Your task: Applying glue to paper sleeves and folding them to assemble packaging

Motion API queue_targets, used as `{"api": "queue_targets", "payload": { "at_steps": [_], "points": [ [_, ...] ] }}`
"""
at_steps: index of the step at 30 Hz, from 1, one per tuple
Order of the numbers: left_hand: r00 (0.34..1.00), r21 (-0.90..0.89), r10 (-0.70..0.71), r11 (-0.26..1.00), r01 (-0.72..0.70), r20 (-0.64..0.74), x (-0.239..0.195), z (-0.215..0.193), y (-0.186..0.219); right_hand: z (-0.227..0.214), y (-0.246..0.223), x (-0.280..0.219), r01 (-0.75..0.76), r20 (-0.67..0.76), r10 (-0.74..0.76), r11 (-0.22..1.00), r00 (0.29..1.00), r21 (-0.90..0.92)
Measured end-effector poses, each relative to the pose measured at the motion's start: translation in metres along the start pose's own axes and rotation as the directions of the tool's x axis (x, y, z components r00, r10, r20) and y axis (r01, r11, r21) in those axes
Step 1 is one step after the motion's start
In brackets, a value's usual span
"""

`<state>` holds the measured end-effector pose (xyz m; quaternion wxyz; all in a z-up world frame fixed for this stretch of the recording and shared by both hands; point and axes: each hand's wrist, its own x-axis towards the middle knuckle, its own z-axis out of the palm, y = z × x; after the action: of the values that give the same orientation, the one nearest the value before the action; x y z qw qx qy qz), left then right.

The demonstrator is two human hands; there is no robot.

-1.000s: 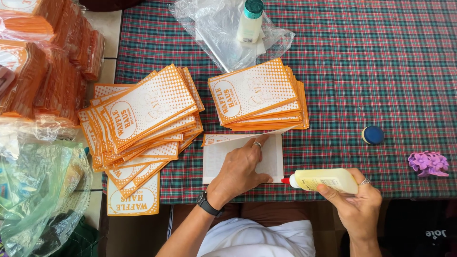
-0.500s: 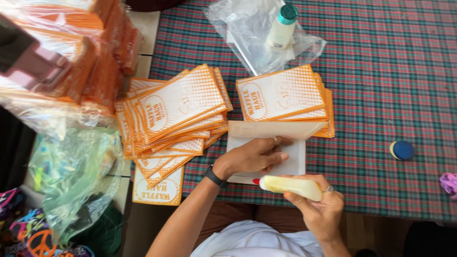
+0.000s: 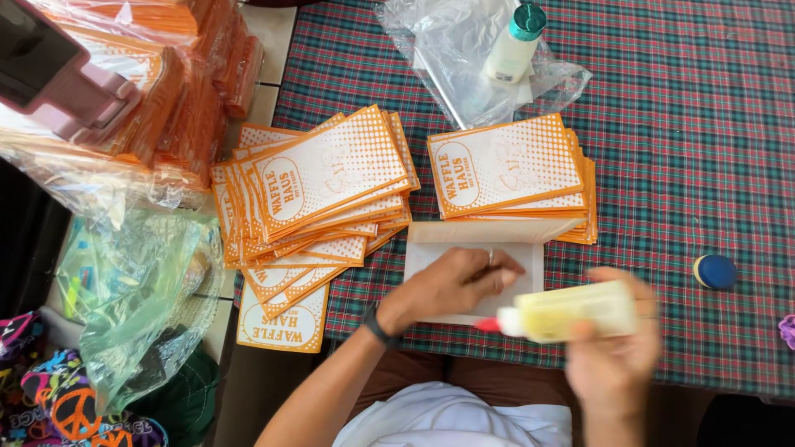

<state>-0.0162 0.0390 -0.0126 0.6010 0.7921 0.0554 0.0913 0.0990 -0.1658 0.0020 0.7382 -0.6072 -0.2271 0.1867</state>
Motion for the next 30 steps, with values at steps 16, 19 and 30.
{"api": "queue_targets", "payload": {
  "at_steps": [16,19,30],
  "points": [
    [0.784,0.677,0.492,0.725,-0.13,-0.377,-0.107,0.02,0.047,-0.04,-0.035,0.028,0.482,0.358,-0.443,0.204,0.822,-0.852],
    [0.868,0.705,0.371,0.709,-0.034,-0.331,-0.115,0.022,0.024,-0.012,-0.039,0.021,0.728,0.61,-0.399,0.391,0.685,-0.563],
    [0.864,0.716,0.378,0.698,-0.031,-0.332,-0.116,0.024,0.012,-0.014,-0.013,0.015,0.832,0.791,-0.347,0.44,0.504,-0.338]
  ]
}}
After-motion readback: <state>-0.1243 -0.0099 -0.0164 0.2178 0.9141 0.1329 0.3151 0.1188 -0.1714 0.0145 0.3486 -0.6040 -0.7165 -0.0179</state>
